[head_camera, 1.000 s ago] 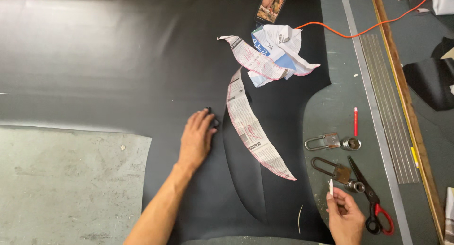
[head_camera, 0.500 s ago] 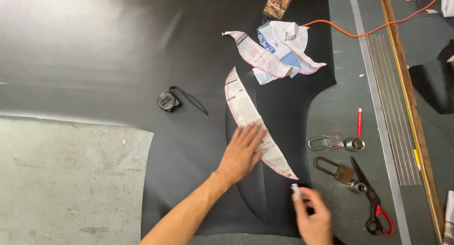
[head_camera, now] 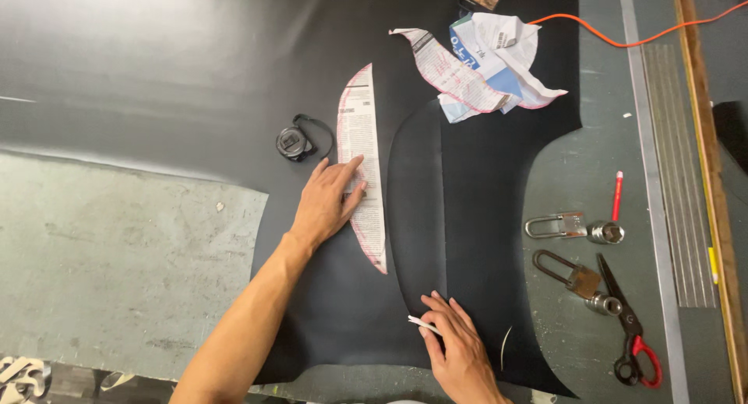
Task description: The person places a newspaper template on a black sheet, secures it with weights, and cuts the material around the template using shears. The person then removes the template and cuts a second piece using a cardboard template.
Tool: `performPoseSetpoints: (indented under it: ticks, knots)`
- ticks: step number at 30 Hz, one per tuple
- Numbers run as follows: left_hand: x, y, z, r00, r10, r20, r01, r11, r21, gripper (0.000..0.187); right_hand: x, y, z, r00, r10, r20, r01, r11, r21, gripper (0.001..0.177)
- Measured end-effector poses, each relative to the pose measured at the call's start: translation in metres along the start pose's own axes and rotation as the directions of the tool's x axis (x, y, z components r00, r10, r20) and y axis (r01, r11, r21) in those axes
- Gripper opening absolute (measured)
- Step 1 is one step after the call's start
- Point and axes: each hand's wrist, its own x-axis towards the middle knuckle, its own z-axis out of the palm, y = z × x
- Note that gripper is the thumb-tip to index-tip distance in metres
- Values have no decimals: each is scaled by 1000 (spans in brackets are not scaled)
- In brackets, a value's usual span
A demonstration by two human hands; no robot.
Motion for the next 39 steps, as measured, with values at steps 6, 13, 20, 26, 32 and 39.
performPoseSetpoints:
  ticks: [6, 13, 20, 26, 32, 39]
  knots:
    - [-67, 71, 23, 991, 132, 1, -132, 989, 62, 52, 0, 2, -14, 951, 304, -51, -294, 944, 147, 22]
    - [-110, 98, 34, 978, -90, 186, 78, 994, 70, 87, 25, -5, -39, 956, 286, -71, -275, 952, 132, 23]
    - [-126, 86, 19, 960, -167, 224, 145, 983, 112, 94, 39, -26, -30, 971, 153, 184, -170, 982, 82, 31]
    - [-134, 87, 10, 905, -239, 351, 246, 969, 27, 126, 46, -26, -18, 956, -59, 287, 67, 998, -17, 35]
    - [-134, 83, 12, 895, -229, 382, 225, 973, 54, 138, 43, -22, -13, 944, -176, 278, 204, 976, -77, 36]
    - [-132, 83, 14, 875, -246, 416, 226, 969, 98, 141, 40, -32, -14, 958, -89, 274, 105, 993, -44, 28]
